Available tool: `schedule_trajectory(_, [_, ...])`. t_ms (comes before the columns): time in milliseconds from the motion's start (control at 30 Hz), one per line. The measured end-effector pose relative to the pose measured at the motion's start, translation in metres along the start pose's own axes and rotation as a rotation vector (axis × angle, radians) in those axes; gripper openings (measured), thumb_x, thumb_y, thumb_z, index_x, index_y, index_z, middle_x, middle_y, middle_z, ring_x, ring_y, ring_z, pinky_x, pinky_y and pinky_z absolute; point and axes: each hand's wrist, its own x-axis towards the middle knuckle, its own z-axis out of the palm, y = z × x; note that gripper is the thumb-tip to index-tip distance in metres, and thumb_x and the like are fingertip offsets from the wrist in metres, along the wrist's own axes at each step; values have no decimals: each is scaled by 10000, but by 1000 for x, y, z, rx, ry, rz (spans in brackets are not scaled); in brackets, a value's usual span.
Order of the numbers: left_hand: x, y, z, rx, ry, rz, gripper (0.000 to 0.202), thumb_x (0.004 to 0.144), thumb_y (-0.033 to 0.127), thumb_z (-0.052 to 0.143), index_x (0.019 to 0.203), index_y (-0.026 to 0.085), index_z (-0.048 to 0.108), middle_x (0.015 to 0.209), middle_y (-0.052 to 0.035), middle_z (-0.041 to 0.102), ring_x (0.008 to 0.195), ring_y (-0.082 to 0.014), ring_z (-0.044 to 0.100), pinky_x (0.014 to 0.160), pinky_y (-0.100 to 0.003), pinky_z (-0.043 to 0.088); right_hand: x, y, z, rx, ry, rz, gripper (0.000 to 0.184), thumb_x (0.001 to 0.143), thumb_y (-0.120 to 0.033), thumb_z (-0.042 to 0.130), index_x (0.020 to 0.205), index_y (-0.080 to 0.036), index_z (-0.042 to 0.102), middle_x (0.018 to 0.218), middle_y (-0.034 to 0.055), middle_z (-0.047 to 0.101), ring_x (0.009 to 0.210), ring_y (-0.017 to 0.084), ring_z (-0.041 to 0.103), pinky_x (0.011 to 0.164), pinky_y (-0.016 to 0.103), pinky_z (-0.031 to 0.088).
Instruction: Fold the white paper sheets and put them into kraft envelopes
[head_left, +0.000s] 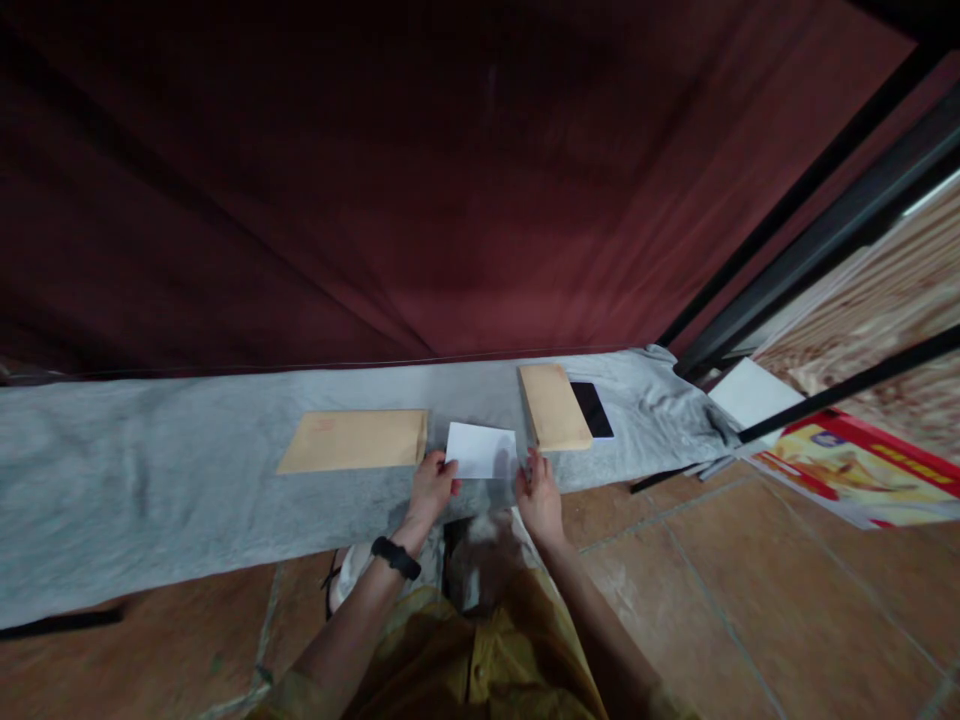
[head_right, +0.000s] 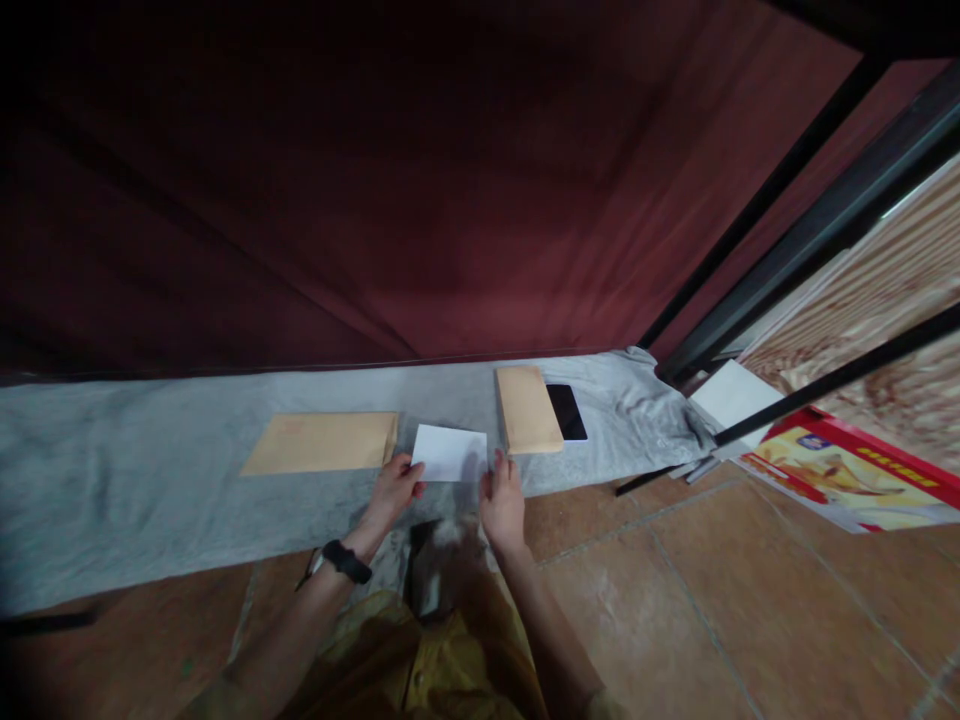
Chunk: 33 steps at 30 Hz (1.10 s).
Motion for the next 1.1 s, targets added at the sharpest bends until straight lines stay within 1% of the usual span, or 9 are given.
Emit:
schedule_trajectory(100, [3,1,6,0,-9,-10,133,860,297,604,812,198,528,569,47,609,425,-96,553,420,-174,344,-3,-11,6,-217,-75,-271,483,993,-268,439,1463,-180,513,1473,174,530,1388,313,463,1144,539,399])
schedule_trajectory(267, [6,5,10,56,-10,12,83,881,228,583,825,187,538,552,37,603,420,-106,548,432,-194,347,-7,-19,29,-420,-261,-442,527,1034,-302,436,1552,-206,421,1635,118,360,1517,322,305,1219,550,281])
schedule_trajectory(433, [-2,6,4,203,73,99,78,866,169,607,864,199,535,530,64,548,436,-117,527,477,-213,354,-13,-10,33,-508,-309,-474,511,1048,-335,452,1547,-225,435,1616,123,393,1510,305,332,1230,532,251])
schedule_trajectory(533, [-14,1,-1,323,159,165,168,871,178,626,1028,184,565,676,7,631,587,-167,615,562,-246,409,-14,-8,32,-509,-296,-481,516,1045,-342,469,1549,-240,429,1620,114,389,1512,300,328,1227,531,254])
schedule_trajectory(600, [-25,-5,-2,529,209,297,215,930,214,556,1141,177,577,800,-61,688,713,-219,668,637,-293,469,-14,-7,33,-508,-291,-481,519,1043,-348,473,1550,-249,425,1619,108,392,1513,301,326,1222,536,259])
schedule_trajectory(700, [-36,-17,0,873,139,638,289,987,205,419,1196,189,618,1089,-138,721,1010,-269,693,878,-392,534,-15,-8,35,-511,-287,-470,525,1039,-333,472,1555,-255,415,1615,105,400,1513,302,324,1220,548,256])
schedule_trajectory(767, [-38,-25,3,982,55,790,360,983,184,406,1278,169,613,1325,-159,659,1247,-285,615,1059,-451,481,-16,-8,35,-508,-290,-460,525,1032,-311,473,1550,-236,425,1613,113,401,1511,308,326,1220,550,253])
schedule_trajectory(900, [-31,-37,2,1103,8,845,471,1005,233,394,1430,72,521,1503,-196,535,1419,-290,483,1172,-479,408,-12,-9,31,-470,-303,-429,486,1020,-264,457,1501,-205,500,1579,109,458,1471,300,394,1213,525,286])
schedule_trajectory(1100, [-18,-33,-11,1167,-56,911,426,990,181,414,1362,101,604,1454,-174,591,1386,-269,526,1153,-435,435,17,-23,37,-427,-276,-344,415,1025,-240,427,1390,-181,616,1465,119,587,1342,270,547,1141,459,418])
